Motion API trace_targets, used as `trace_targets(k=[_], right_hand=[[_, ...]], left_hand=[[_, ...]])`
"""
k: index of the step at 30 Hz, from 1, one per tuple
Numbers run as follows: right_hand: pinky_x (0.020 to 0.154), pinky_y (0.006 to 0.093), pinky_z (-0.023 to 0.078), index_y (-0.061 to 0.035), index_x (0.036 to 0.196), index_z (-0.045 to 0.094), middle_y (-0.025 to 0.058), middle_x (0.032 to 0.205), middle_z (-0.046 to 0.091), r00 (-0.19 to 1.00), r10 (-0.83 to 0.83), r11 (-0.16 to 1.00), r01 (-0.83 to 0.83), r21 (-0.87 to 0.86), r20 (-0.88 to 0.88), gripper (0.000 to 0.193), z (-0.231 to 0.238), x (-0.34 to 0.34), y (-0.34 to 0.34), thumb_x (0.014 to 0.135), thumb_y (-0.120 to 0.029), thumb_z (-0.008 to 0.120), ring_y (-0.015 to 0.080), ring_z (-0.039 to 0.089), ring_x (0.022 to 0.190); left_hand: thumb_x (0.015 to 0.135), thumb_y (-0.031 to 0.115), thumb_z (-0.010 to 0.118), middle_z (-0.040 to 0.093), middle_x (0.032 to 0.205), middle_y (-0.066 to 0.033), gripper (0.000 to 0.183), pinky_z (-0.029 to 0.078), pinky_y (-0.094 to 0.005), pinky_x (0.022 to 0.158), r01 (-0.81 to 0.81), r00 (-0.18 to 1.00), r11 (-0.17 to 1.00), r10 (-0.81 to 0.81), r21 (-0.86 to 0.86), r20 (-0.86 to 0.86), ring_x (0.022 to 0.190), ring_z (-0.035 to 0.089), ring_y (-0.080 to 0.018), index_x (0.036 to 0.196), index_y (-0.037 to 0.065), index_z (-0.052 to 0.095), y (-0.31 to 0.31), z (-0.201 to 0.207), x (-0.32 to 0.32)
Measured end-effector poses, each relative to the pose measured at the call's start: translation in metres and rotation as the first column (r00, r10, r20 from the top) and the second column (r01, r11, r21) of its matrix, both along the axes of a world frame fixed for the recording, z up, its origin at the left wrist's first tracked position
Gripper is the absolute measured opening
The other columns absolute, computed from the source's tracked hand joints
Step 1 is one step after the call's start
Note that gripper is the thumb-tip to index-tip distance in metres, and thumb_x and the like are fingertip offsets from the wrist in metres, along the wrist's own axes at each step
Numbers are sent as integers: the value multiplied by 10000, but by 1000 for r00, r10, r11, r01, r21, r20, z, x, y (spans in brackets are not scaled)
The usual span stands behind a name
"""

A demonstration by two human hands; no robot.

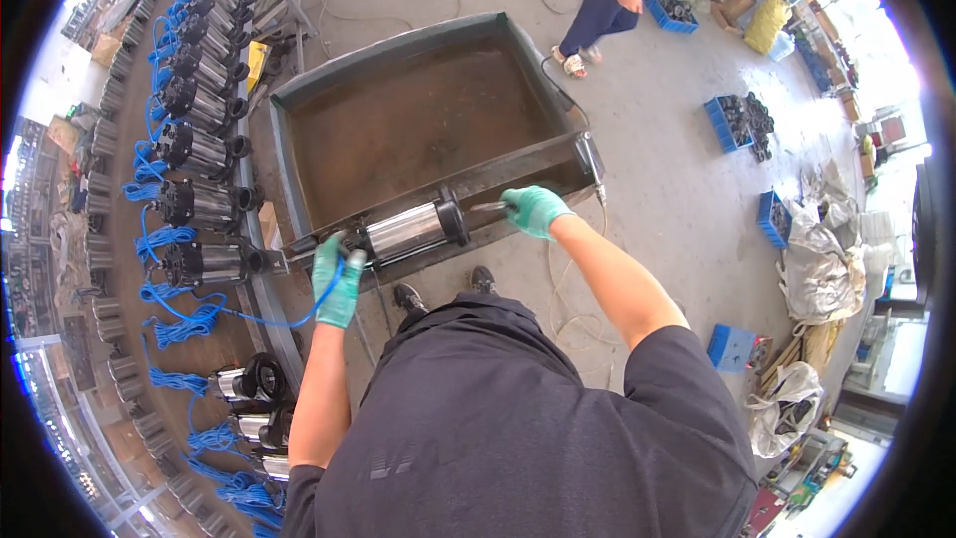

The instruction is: The person, wearing gloves, places a water pump into a testing tank of water, rotates it to submerge different sides, and then lifts it out to place it back onto a rack with other pumps.

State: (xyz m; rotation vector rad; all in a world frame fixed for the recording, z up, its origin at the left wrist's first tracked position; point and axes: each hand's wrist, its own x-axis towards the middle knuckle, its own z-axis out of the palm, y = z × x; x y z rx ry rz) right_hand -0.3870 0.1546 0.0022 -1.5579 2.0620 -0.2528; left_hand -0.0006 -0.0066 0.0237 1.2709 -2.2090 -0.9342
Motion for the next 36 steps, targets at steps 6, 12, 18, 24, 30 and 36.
trace_targets(k=[6,12,18,24,30,36], right_hand=[[818,497,538,-78,1133,636,250,979,708,660,-736,656,750,-87,150,297,-49,-69,67,928,-293,620,439,687,942],[628,437,563,-29,1111,607,175,824,705,615,-783,618,786,-4,-88,283,-76,-128,73,957,-266,619,306,705,682],[894,503,540,-64,1154,602,241,1105,690,640,-703,690,719,-81,-309,375,10,-76,55,939,-368,650,430,667,1034],[862,463,516,-27,1159,675,250,1063,657,841,-449,797,530,-291,300,339,42,6,18,996,-322,641,425,656,1000],[904,470,529,-62,1167,697,230,1090,664,875,-473,875,451,-174,-109,242,-29,3,10,958,-129,593,419,651,1020],[902,466,529,-70,1161,710,216,1098,668,859,-510,838,480,-258,-56,244,-35,1,11,940,-105,612,404,656,1022]], left_hand=[[1049,451,543,654,1048,-34,358,560,-323,789,-241,556,774,605,585,-570,849,642,-145,1140,112,617,-1,-6,57],[1049,496,515,657,966,-39,395,532,-360,752,-164,537,728,632,665,-559,799,625,-177,987,117,607,-4,-6,63],[1017,568,530,468,756,-21,497,440,-356,631,17,501,745,571,667,-651,653,469,-169,804,126,453,8,51,31],[1059,519,464,392,773,-2,483,379,-353,682,675,96,571,561,468,-822,671,382,-170,754,152,388,9,151,-11],[1058,503,448,660,1202,-144,488,553,-460,842,718,290,390,586,577,-756,926,669,-292,1115,73,671,19,112,-74],[1012,574,482,660,1241,-182,598,601,-449,783,576,446,381,595,723,-669,881,697,-298,1279,50,591,12,85,-79]])
